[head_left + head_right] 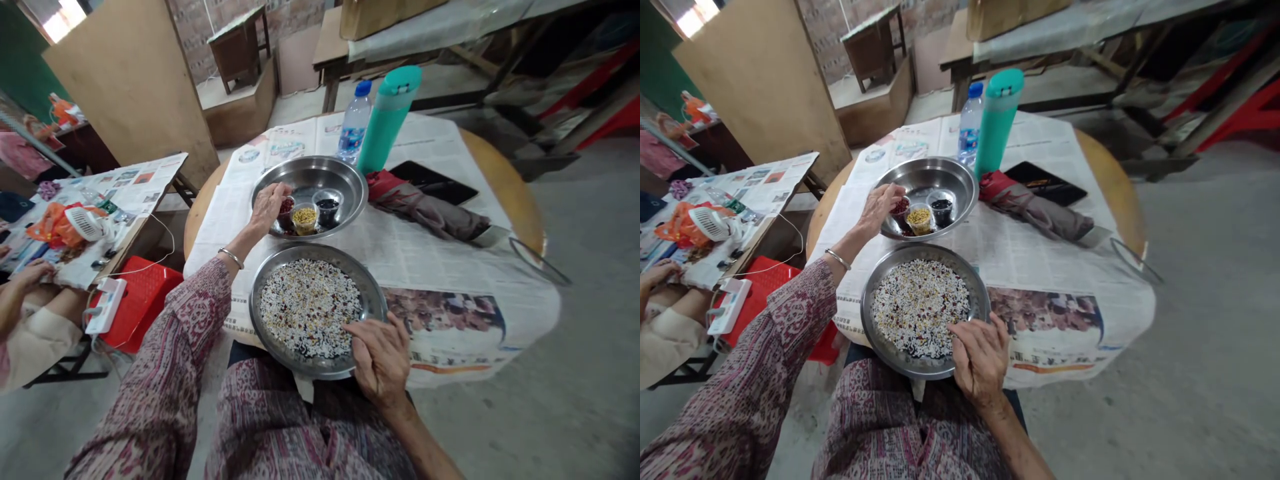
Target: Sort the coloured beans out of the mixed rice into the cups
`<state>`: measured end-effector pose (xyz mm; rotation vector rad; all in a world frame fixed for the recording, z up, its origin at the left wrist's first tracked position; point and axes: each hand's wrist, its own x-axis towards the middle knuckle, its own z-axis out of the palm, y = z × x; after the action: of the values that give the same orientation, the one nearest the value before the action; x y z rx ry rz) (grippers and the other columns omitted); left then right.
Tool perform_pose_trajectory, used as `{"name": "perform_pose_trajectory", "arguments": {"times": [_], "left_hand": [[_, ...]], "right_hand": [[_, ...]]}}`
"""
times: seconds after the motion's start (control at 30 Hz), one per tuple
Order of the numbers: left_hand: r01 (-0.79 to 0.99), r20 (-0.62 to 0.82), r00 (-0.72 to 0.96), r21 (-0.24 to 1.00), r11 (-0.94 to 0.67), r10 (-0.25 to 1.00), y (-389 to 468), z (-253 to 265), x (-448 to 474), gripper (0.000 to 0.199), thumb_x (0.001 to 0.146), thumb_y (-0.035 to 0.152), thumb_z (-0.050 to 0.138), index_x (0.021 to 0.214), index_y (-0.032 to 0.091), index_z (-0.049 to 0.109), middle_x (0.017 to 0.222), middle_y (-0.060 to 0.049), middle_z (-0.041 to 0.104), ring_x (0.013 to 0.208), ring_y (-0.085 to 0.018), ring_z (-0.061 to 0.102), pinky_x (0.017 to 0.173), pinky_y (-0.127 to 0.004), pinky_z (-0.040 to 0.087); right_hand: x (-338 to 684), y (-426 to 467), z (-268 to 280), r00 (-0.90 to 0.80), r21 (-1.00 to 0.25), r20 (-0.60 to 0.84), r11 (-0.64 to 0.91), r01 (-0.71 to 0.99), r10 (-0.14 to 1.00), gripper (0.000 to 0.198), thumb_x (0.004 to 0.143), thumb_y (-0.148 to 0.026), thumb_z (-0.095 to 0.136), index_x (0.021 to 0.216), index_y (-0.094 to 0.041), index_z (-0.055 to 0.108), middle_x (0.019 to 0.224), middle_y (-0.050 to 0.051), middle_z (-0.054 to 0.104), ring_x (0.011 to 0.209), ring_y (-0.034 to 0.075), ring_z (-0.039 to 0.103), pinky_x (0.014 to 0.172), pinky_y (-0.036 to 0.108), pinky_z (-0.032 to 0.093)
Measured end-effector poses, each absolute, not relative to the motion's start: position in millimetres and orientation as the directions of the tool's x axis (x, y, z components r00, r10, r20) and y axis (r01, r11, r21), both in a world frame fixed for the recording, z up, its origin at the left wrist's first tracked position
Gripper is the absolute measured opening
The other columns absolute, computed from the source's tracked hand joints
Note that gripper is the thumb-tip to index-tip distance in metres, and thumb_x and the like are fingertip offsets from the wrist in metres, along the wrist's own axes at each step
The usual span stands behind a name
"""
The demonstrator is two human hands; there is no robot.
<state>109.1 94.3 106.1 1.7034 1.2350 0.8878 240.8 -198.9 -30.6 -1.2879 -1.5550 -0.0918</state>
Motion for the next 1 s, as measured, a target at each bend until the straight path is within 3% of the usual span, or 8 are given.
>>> {"name": "perform_pose_trajectory", "arguments": {"times": [0.23,0.33,0.43,0.57,0.7,0.8,0.9,1.0], "left_hand": [[0.299,0.068,0.249,0.943,-0.144,0.966,83.6,116.4,104.5,0.030,0.106,0.029,0.039,0.099,0.012,0.063,0.103,-0.009,0.071,0.098,-0.015,0.062,0.090,-0.029,0.050],[0.322,0.164,0.292,0.911,-0.259,0.942,54.1,117.0,92.4,0.021,0.102,0.026,0.047,0.095,0.016,0.063,0.096,-0.006,0.070,0.091,-0.014,0.064,0.085,-0.028,0.053],[0.426,0.231,0.470,0.786,-0.448,0.852,10.1,109.8,65.8,0.008,0.094,0.023,0.059,0.095,0.019,0.065,0.090,-0.002,0.069,0.085,-0.014,0.064,0.080,-0.029,0.054],[0.533,0.104,0.683,0.606,-0.591,0.723,-46.6,88.5,23.1,0.012,0.091,0.022,0.063,0.103,0.020,0.064,0.096,-0.004,0.067,0.084,-0.016,0.063,0.080,-0.033,0.056],[0.599,0.011,0.751,0.409,-0.689,0.660,-83.9,68.8,2.3,0.032,0.090,0.016,0.061,0.122,0.020,0.055,0.121,-0.009,0.059,0.116,-0.024,0.057,0.105,-0.043,0.050],[0.656,-0.065,0.734,0.327,-0.680,0.676,-99.2,61.7,4.8,0.043,0.089,0.014,0.061,0.129,0.023,0.048,0.134,-0.010,0.052,0.125,-0.027,0.051,0.108,-0.047,0.048],[0.698,-0.098,0.697,0.316,-0.642,0.710,-106.5,60.4,12.3,0.042,0.089,0.014,0.061,0.128,0.024,0.047,0.132,-0.009,0.051,0.123,-0.028,0.051,0.104,-0.047,0.049],[0.674,-0.143,0.715,0.402,-0.620,0.684,-110.1,62.2,19.3,0.026,0.094,0.015,0.054,0.119,0.021,0.052,0.118,-0.009,0.055,0.110,-0.024,0.057,0.101,-0.042,0.051]], "right_hand": [[239.4,-198.4,-30.7,0.173,-0.537,0.733,0.404,0.741,0.657,0.025,0.090,-0.009,0.052,0.103,-0.022,0.070,0.088,0.003,0.074,0.089,0.020,0.064,0.112,0.050,0.036],[238.7,-198.8,-29.1,0.184,-0.544,0.728,0.393,0.741,0.660,0.025,0.090,-0.010,0.051,0.100,-0.023,0.070,0.087,0.001,0.074,0.088,0.019,0.065,0.112,0.050,0.037],[238.3,-199.2,-27.6,0.199,-0.560,0.717,0.382,0.735,0.668,0.025,0.090,-0.010,0.051,0.098,-0.024,0.070,0.086,0.000,0.074,0.087,0.019,0.065,0.112,0.049,0.037],[237.6,-199.6,-27.9,0.209,-0.565,0.712,0.371,0.737,0.670,0.025,0.090,-0.011,0.050,0.097,-0.024,0.070,0.085,0.000,0.074,0.087,0.019,0.065,0.112,0.049,0.036],[237.0,-199.9,-29.6,0.218,-0.562,0.715,0.361,0.744,0.665,0.026,0.091,-0.012,0.049,0.095,-0.025,0.071,0.084,0.000,0.073,0.087,0.019,0.065,0.112,0.050,0.037],[236.8,-199.9,-30.2,0.224,-0.572,0.702,0.348,0.743,0.676,0.027,0.090,-0.013,0.048,0.094,-0.026,0.072,0.084,-0.001,0.074,0.087,0.019,0.066,0.112,0.050,0.036],[236.8,-199.8,-30.3,0.227,-0.574,0.702,0.347,0.742,0.675,0.027,0.090,-0.013,0.048,0.093,-0.026,0.072,0.083,-0.002,0.074,0.086,0.019,0.065,0.112,0.049,0.036],[236.8,-199.5,-30.1,0.219,-0.564,0.710,0.355,0.746,0.669,0.026,0.091,-0.014,0.048,0.092,-0.026,0.071,0.084,-0.001,0.074,0.087,0.020,0.065,0.112,0.049,0.035]]}}
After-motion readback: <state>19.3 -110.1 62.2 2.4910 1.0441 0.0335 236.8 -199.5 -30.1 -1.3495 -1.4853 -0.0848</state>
